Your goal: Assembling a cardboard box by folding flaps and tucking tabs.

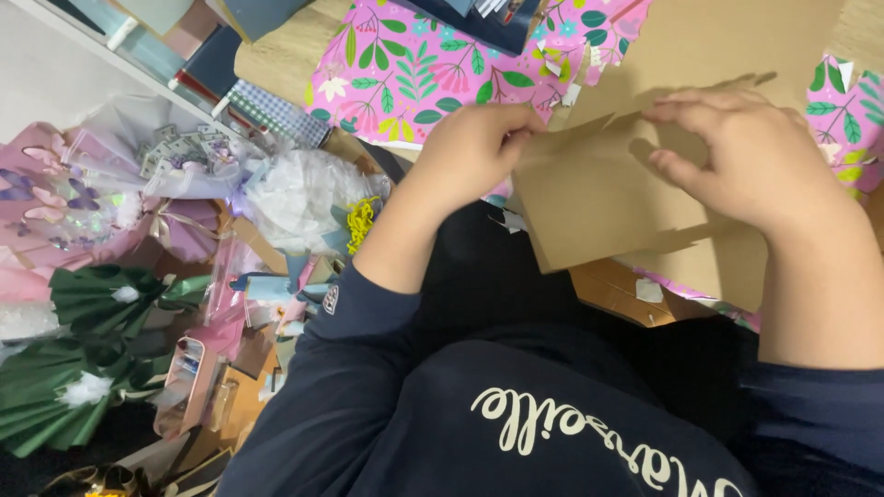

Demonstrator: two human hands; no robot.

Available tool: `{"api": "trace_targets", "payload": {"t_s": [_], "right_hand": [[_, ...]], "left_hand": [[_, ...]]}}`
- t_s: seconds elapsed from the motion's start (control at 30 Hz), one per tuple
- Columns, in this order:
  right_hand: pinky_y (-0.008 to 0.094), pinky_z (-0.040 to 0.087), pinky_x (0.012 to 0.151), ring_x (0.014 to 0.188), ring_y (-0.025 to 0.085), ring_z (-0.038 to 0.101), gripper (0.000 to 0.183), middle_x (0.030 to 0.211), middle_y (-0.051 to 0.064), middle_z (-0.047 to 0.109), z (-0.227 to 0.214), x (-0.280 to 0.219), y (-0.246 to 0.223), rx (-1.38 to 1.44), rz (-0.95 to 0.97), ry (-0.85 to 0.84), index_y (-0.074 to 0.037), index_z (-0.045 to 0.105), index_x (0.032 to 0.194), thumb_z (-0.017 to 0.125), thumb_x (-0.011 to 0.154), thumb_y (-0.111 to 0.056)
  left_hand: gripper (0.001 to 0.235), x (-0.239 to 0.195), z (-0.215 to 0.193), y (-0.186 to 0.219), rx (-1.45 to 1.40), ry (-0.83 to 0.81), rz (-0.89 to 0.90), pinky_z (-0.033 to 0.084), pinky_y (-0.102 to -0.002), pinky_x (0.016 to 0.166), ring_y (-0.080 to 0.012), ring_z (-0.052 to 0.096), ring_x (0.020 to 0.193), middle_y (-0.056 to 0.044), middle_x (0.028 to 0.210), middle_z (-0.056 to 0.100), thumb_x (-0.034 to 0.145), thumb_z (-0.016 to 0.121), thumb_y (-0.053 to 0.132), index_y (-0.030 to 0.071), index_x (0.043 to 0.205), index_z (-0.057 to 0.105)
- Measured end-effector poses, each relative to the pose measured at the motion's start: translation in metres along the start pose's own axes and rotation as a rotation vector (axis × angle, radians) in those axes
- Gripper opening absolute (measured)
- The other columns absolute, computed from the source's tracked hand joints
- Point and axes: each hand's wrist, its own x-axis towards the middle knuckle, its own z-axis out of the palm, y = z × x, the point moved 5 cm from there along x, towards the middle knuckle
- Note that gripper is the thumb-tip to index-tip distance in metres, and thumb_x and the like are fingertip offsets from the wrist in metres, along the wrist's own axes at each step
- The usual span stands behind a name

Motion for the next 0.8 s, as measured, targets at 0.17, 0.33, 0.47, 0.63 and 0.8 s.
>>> {"api": "trace_targets", "payload": {"t_s": [0.17,0.33,0.47,0.63,0.8], "right_hand": [[0.061,0.041,0.086,0.127,0.034,0.061,0.049,0.137,0.004,0.07,0.018,0.014,0.019,-0.128,0.026,0.065,-0.02,0.069,0.138,0.058,0.096,-0.043],[0.054,0.047,0.076,0.115,0.025,0.068,0.027,0.123,-0.013,0.074,0.04,0.018,0.041,-0.181,0.042,-0.001,-0.029,0.076,0.111,0.054,0.099,-0.038],[0.056,0.05,0.079,0.11,0.028,0.069,0.024,0.113,-0.006,0.076,0.043,0.019,0.037,-0.065,-0.006,0.085,-0.024,0.077,0.111,0.056,0.098,-0.031],[0.049,0.053,0.067,0.091,0.03,0.072,0.018,0.1,-0.004,0.077,0.045,0.013,0.03,-0.061,-0.077,0.255,-0.023,0.074,0.106,0.058,0.098,-0.023],[0.035,0.039,0.096,0.088,0.006,0.067,0.021,0.091,-0.024,0.061,0.038,0.005,0.009,-0.512,-0.249,0.585,-0.042,0.062,0.091,0.068,0.109,-0.033]], "left_hand": [[0.03,0.005,-0.001,-0.006,0.052,-0.014,0.034,0.045,-0.038,0.061,-0.0222,0.064,0.075,0.003,0.083,0.072,0.094,0.05,0.016,0.021,0.108,0.076],[0.024,0.004,-0.005,0.002,0.084,-0.013,0.034,0.045,-0.04,0.056,-0.0239,0.069,0.071,0.001,0.087,0.076,0.088,0.052,0.013,0.015,0.104,0.069],[0.024,0.005,0.001,0.001,0.107,0.014,0.073,0.042,-0.04,0.052,-0.0226,0.065,0.066,0.003,0.08,0.073,0.084,0.051,0.011,0.016,0.102,0.066],[0.025,0.008,0.012,-0.002,0.152,0.072,0.094,0.039,-0.041,0.048,-0.0252,0.058,0.055,0.004,0.064,0.068,0.087,0.048,0.013,0.018,0.095,0.071],[0.03,0.011,0.018,0.0,0.2,-0.037,-0.024,0.039,-0.043,0.05,-0.027,0.059,0.062,-0.002,0.062,0.065,0.086,0.042,0.014,0.018,0.091,0.072]]}}
